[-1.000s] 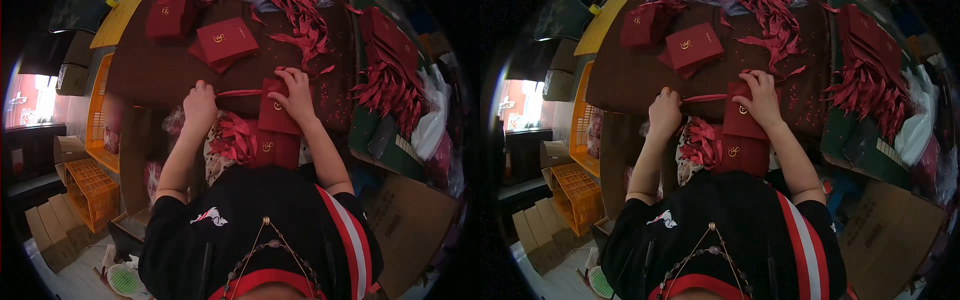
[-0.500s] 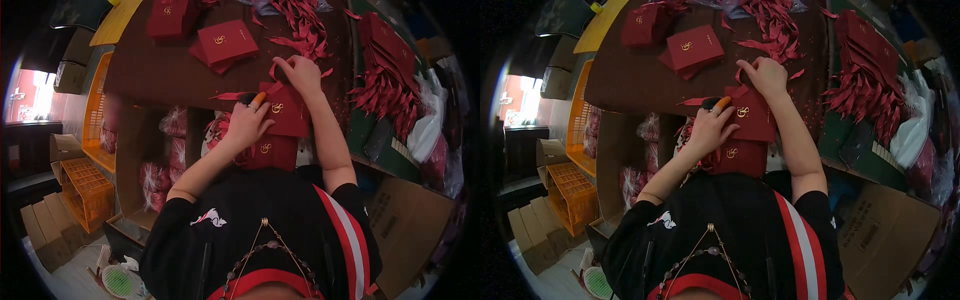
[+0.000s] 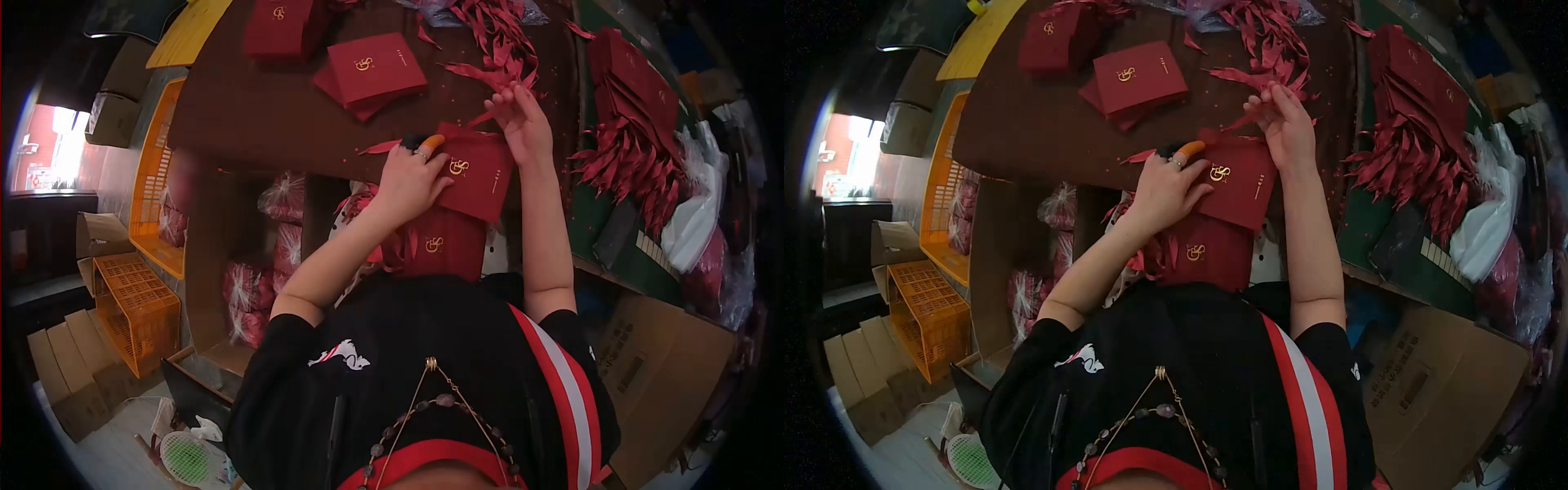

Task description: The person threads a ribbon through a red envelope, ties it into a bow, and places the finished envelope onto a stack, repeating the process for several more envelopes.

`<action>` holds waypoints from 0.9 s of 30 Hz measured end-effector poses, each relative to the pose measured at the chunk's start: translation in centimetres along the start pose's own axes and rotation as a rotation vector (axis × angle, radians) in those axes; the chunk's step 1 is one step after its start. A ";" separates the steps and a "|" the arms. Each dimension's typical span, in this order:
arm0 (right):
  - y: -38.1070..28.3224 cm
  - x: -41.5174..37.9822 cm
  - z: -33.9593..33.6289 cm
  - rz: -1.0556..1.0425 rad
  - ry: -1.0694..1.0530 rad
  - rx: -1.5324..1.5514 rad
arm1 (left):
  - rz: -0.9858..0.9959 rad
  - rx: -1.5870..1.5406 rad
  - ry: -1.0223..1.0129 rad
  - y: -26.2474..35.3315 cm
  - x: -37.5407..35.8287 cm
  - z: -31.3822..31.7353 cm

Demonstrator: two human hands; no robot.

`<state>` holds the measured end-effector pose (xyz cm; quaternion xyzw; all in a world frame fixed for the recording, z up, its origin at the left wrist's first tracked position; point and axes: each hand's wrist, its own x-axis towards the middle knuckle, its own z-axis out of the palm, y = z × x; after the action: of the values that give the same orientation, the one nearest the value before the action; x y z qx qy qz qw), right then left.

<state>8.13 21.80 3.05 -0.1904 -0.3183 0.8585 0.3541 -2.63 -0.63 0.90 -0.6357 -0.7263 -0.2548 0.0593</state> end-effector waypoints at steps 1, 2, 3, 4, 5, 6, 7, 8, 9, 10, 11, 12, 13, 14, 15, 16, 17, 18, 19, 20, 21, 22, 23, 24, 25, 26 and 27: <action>-0.2 -0.4 -0.3 0.000 0.000 -0.001 | 0.000 0.000 0.001 -0.2 0.3 0.3; -0.6 -0.8 -0.8 -0.073 -0.063 -0.005 | -0.030 0.006 -0.010 -0.3 0.5 0.6; -0.8 -1.4 -0.7 -0.144 -0.126 -0.008 | -0.061 0.014 -0.021 -0.4 0.8 0.7; -1.0 -2.1 -0.6 -0.176 -0.089 -0.150 | -0.039 0.056 0.046 -0.6 1.1 0.8; -0.9 -3.0 -0.3 -0.176 -0.087 -0.148 | -0.038 0.055 0.044 -0.5 1.0 1.0; -0.6 -3.9 0.3 -0.167 -0.077 -0.427 | -0.142 0.020 0.027 -0.3 0.9 1.2; -0.1 -4.8 0.9 -0.154 -0.064 -0.706 | -0.247 -0.017 0.008 -0.1 0.8 1.3; 1.2 -5.5 1.3 -0.178 -0.111 -0.766 | -0.258 0.013 0.094 0.2 0.4 1.2; 2.0 -6.1 1.3 -0.234 -0.178 -0.910 | -0.258 0.014 0.092 0.3 0.1 1.2; 2.9 -6.6 1.2 -0.291 -0.246 -1.053 | -0.333 0.020 0.109 0.4 -0.2 1.3; 4.2 -6.9 0.9 -0.249 -0.215 -0.958 | -0.409 0.027 0.126 0.4 -0.5 1.4; 4.6 -7.0 0.4 -0.246 -0.217 -0.956 | -0.413 0.002 0.147 0.5 -0.8 1.1; 4.9 -7.0 0.0 -0.248 -0.224 -1.056 | -0.415 0.006 0.146 0.8 -1.1 0.9; 5.2 -7.0 -0.2 -0.249 -0.232 -1.155 | -0.429 -0.009 0.110 1.2 -1.6 0.5; 5.5 -7.2 -0.1 -0.283 -0.227 -1.087 | -0.442 -0.025 0.072 1.7 -1.8 0.1; 5.5 -7.4 0.1 -0.279 -0.226 -1.084 | -0.469 -0.012 0.036 2.1 -1.9 0.0; 5.3 -7.5 0.3 -0.305 -0.232 -1.134 | -0.469 -0.012 0.034 2.2 -2.1 0.2; 5.0 -7.6 0.6 -0.333 -0.239 -1.185 | -0.479 -0.078 0.018 2.2 -2.2 0.4; 4.8 -7.7 0.8 -0.334 -0.239 -1.185 | -0.489 -0.144 0.003 2.3 -2.2 0.5; 4.6 -7.8 1.0 -0.345 -0.254 -1.207 | -0.488 -0.144 0.002 2.6 -2.2 0.8; 4.6 -7.9 1.0 -0.356 -0.268 -1.229 | -0.545 -0.163 0.039 3.0 -2.0 0.8; 4.6 -7.9 1.0 -0.357 -0.265 -1.229 | -0.600 -0.182 0.075 3.3 -1.9 0.7; 4.8 -7.8 0.8 -0.388 -0.260 -1.206 | -0.595 -0.181 0.072 3.4 -1.8 0.4; 4.9 -7.8 0.7 -0.417 -0.256 -1.184 | -0.622 -0.110 0.006 3.8 -1.4 -0.4; 4.9 -7.8 0.6 -0.417 -0.255 -1.184 | -0.650 -0.038 -0.059 4.0 -1.3 -0.8; 4.9 -7.8 0.6 -0.418 -0.257 -1.200 | -0.652 -0.037 -0.059 4.1 -1.4 -0.8; 4.9 -7.7 0.6 -0.420 -0.262 -1.214 | -0.621 -0.051 -0.056 4.1 -1.7 -0.9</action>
<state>10.61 13.25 0.94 -0.1840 -0.8172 0.4551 0.3021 1.34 -2.24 2.15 -0.3914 -0.8805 -0.2613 -0.0571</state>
